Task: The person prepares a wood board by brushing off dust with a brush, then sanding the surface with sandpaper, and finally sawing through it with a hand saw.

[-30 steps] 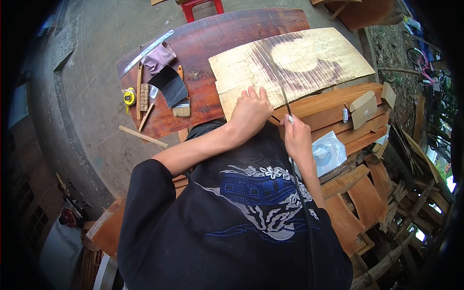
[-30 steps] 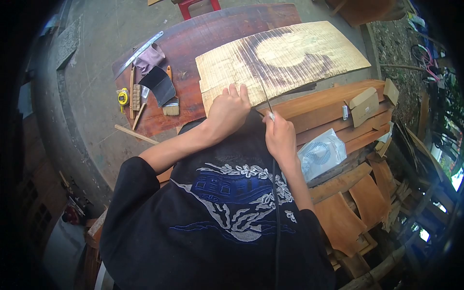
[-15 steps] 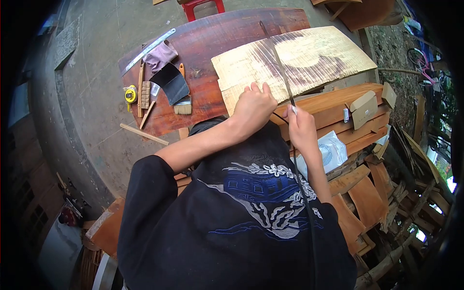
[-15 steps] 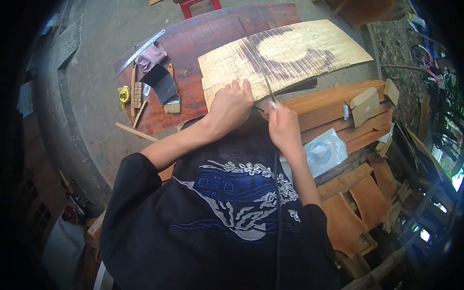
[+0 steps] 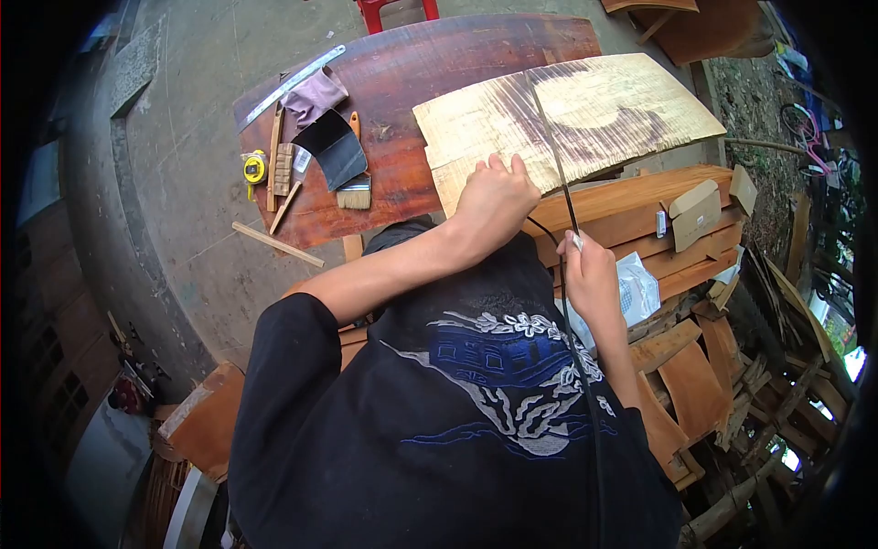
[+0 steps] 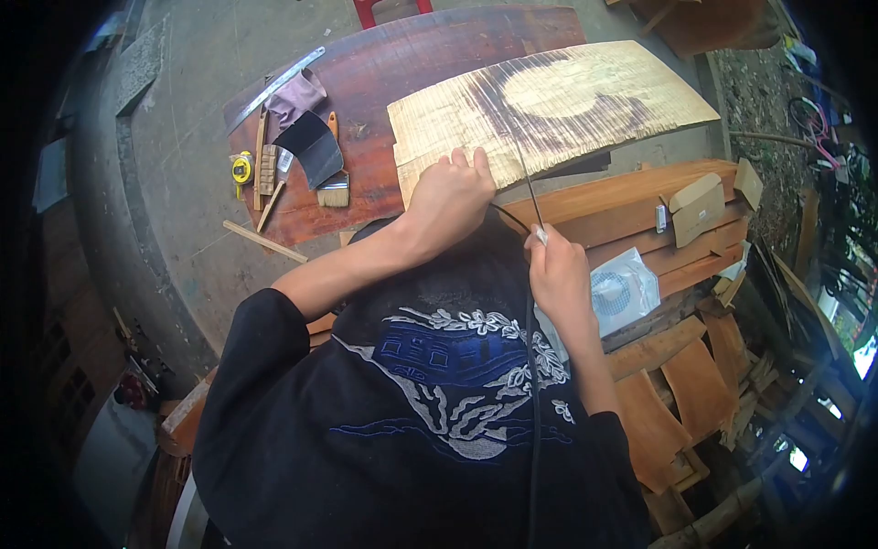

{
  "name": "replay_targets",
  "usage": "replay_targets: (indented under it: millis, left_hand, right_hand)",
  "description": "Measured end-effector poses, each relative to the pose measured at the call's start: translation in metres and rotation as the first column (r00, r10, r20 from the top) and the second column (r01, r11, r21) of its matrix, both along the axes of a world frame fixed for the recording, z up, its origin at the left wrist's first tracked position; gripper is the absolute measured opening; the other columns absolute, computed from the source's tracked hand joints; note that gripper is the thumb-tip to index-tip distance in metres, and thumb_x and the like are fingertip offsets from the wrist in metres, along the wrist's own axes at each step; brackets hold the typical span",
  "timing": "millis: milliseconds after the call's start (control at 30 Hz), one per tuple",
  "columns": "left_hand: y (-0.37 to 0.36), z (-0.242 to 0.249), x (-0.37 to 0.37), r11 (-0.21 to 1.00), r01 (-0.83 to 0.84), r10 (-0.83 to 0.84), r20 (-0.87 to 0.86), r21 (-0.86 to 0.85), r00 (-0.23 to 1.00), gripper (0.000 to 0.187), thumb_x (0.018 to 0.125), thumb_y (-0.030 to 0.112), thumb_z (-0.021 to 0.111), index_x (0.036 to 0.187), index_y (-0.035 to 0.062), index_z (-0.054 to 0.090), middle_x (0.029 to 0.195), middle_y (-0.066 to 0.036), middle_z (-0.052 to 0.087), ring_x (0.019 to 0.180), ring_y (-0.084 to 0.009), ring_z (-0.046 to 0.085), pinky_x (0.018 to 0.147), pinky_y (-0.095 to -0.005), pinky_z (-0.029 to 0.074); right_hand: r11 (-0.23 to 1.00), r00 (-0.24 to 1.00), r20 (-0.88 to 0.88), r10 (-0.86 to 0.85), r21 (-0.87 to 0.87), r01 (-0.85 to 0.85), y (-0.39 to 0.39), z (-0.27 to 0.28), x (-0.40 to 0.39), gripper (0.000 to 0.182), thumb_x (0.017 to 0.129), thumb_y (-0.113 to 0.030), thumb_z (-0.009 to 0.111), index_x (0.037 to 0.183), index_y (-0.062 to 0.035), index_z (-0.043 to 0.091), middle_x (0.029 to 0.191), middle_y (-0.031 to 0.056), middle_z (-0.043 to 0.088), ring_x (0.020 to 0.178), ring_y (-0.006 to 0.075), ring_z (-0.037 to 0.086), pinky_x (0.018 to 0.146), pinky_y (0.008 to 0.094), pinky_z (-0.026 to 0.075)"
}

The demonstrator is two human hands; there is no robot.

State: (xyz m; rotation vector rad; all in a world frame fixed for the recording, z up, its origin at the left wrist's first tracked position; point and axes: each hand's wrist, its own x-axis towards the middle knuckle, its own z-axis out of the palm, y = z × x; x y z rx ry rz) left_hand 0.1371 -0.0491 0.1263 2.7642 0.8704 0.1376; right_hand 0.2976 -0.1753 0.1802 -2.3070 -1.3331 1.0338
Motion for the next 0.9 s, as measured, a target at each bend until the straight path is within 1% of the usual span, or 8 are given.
replay_targets:
  millis: [33,167,300,433,567,800,867,900]
  left_hand:
    - [-0.002,-0.002,0.001,1.0,0.013,-0.013,-0.012,-0.005,1.0,0.036,0.076,0.006,0.066,0.104,-0.0167,0.065,0.079,-0.025,0.069,0.074,-0.0344,0.074,0.065,-0.0382,0.061]
    - [-0.003,-0.006,0.0,0.999,0.034,-0.034,-0.002,0.039,0.999,0.034,0.076,0.006,0.067,0.102,-0.0149,0.066,0.079,-0.026,0.069,0.075,-0.0342,0.074,0.065,-0.0384,0.061]
    - [0.002,-0.003,0.0,0.999,0.032,-0.032,-0.008,0.029,0.999,0.034,0.077,0.007,0.066,0.103,-0.0152,0.066,0.079,-0.025,0.069,0.072,-0.0342,0.074,0.063,-0.0388,0.061]
    - [-0.005,-0.009,0.001,0.999,0.041,-0.041,0.004,0.011,0.999,0.034,0.078,0.007,0.066,0.104,-0.0147,0.066,0.079,-0.024,0.07,0.069,-0.0346,0.074,0.06,-0.0388,0.061]
    - [-0.001,-0.001,-0.001,0.998,-0.011,0.009,0.031,0.061,0.999,0.029,0.079,0.007,0.066,0.102,-0.0108,0.066,0.078,-0.022,0.07,0.07,-0.0346,0.075,0.059,-0.0389,0.06]
    - [0.009,0.007,-0.002,0.999,0.005,-0.006,-0.018,-0.044,1.0,0.03,0.08,0.008,0.067,0.102,-0.0106,0.064,0.08,-0.022,0.07,0.069,-0.0344,0.076,0.058,-0.0388,0.061]
    - [0.005,-0.001,-0.002,0.998,0.005,-0.005,-0.006,0.066,1.0,0.032,0.079,0.009,0.068,0.104,-0.0111,0.064,0.081,-0.023,0.07,0.07,-0.034,0.076,0.057,-0.0388,0.06]
    - [0.001,-0.002,-0.002,0.994,0.007,-0.007,-0.003,0.113,1.0,0.033,0.079,0.009,0.069,0.104,-0.0114,0.065,0.081,-0.023,0.07,0.071,-0.0339,0.076,0.057,-0.0387,0.06]
  right_hand:
    - [0.998,1.0,0.003,0.003,-0.069,-0.003,-0.001,0.005,-0.001,0.031,0.108,-0.019,0.049,0.093,0.0024,0.067,0.079,0.0277,0.069,0.081,0.0492,0.07,0.074,0.0547,0.051]
    - [0.996,0.996,0.083,0.02,0.081,-0.027,0.005,-0.02,-0.004,0.031,0.107,-0.018,0.049,0.092,0.0023,0.067,0.082,0.0281,0.07,0.084,0.0494,0.07,0.077,0.0573,0.051]
    - [0.999,0.999,0.034,-0.015,-0.039,0.016,-0.018,-0.001,-0.003,0.029,0.106,-0.016,0.05,0.093,0.0021,0.067,0.084,0.0287,0.07,0.086,0.0504,0.069,0.078,0.0573,0.051]
    - [0.995,0.996,0.093,0.001,0.097,-0.01,0.017,-0.028,-0.005,0.028,0.106,-0.017,0.05,0.093,0.0018,0.067,0.083,0.0285,0.07,0.087,0.0507,0.069,0.077,0.0577,0.051]
    - [0.999,0.999,0.014,-0.031,-0.027,0.031,-0.023,-0.009,-0.001,0.029,0.106,-0.017,0.05,0.096,0.002,0.069,0.085,0.0293,0.07,0.087,0.05,0.07,0.078,0.057,0.051]
    - [0.999,1.0,-0.008,-0.028,0.034,0.029,-0.013,-0.007,-0.007,0.029,0.108,-0.018,0.052,0.096,0.0022,0.068,0.083,0.0287,0.07,0.085,0.0496,0.069,0.076,0.0542,0.051]
    - [0.998,0.998,-0.024,-0.057,-0.001,0.057,-0.016,-0.004,-0.003,0.026,0.108,-0.019,0.055,0.1,0.0024,0.068,0.084,0.0277,0.07,0.084,0.0496,0.069,0.073,0.0521,0.051]
    - [0.995,0.996,-0.041,-0.082,0.059,0.084,-0.021,-0.004,-0.002,0.026,0.108,-0.019,0.055,0.101,0.0023,0.068,0.085,0.0274,0.07,0.084,0.0493,0.069,0.073,0.0518,0.051]
